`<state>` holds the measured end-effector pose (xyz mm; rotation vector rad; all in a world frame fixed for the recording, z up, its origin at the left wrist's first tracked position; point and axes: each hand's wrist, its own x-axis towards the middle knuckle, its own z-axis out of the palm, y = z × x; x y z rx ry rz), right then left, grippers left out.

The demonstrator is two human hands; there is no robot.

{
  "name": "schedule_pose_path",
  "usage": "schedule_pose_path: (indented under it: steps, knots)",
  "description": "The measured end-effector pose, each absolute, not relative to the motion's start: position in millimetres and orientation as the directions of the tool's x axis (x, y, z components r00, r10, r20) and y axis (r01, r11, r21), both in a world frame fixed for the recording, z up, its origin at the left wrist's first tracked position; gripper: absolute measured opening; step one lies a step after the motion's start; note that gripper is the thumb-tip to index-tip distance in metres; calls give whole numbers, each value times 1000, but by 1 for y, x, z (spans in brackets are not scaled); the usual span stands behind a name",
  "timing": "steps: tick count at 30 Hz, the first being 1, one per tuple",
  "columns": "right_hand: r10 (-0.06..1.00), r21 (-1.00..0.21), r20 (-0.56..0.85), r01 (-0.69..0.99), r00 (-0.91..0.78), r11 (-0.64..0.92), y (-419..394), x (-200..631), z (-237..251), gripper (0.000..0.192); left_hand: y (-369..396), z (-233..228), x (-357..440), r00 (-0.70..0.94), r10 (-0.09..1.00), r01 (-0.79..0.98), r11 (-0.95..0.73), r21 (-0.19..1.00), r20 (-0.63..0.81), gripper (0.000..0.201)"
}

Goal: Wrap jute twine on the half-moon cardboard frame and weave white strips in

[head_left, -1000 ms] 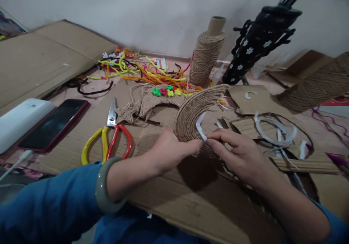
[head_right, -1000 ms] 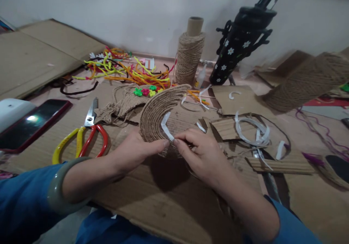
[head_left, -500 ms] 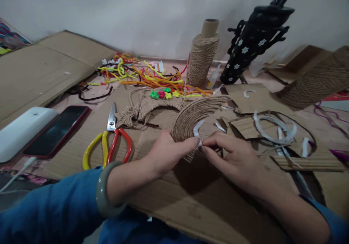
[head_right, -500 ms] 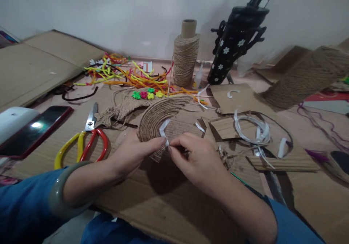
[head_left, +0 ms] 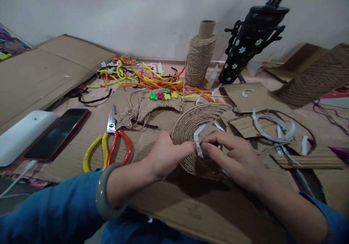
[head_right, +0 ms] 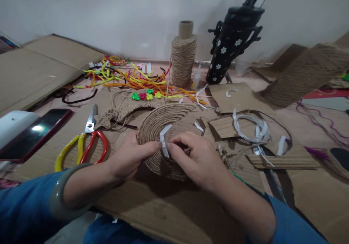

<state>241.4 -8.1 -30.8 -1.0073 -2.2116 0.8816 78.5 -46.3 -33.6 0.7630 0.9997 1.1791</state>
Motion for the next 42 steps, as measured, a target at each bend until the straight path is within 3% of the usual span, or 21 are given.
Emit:
schedule_pose_path:
  steps: [4,10,20,28,37,42]
  knots:
    - [860,-859,71,407,-506,310,-6,240,-29,16,-47,-34,80,99,967,-366,254,895,-234,18]
    - [861,-949,-121,312,-494,46,-7,234,-28,17,-47,-35,80,124,955,-295,294,909,-269,10]
    - [794,-951,-233,301,-561,-67,-6,233,-26,15,-47,-35,79,248,939,-274,304,912,-239,17]
    - [787,-955,-270,261,-555,-143,-10,232,-29,14,-48,-34,79,277,914,-245,365,898,-296,21]
    - [817,-967,-159,255,-554,-16,-5,239,-31,18,-46,-34,78,200,938,-314,334,889,-282,20]
    - [858,-876,53,389,-511,286,-4,243,-33,17,-45,-33,76,168,950,-347,305,887,-262,25]
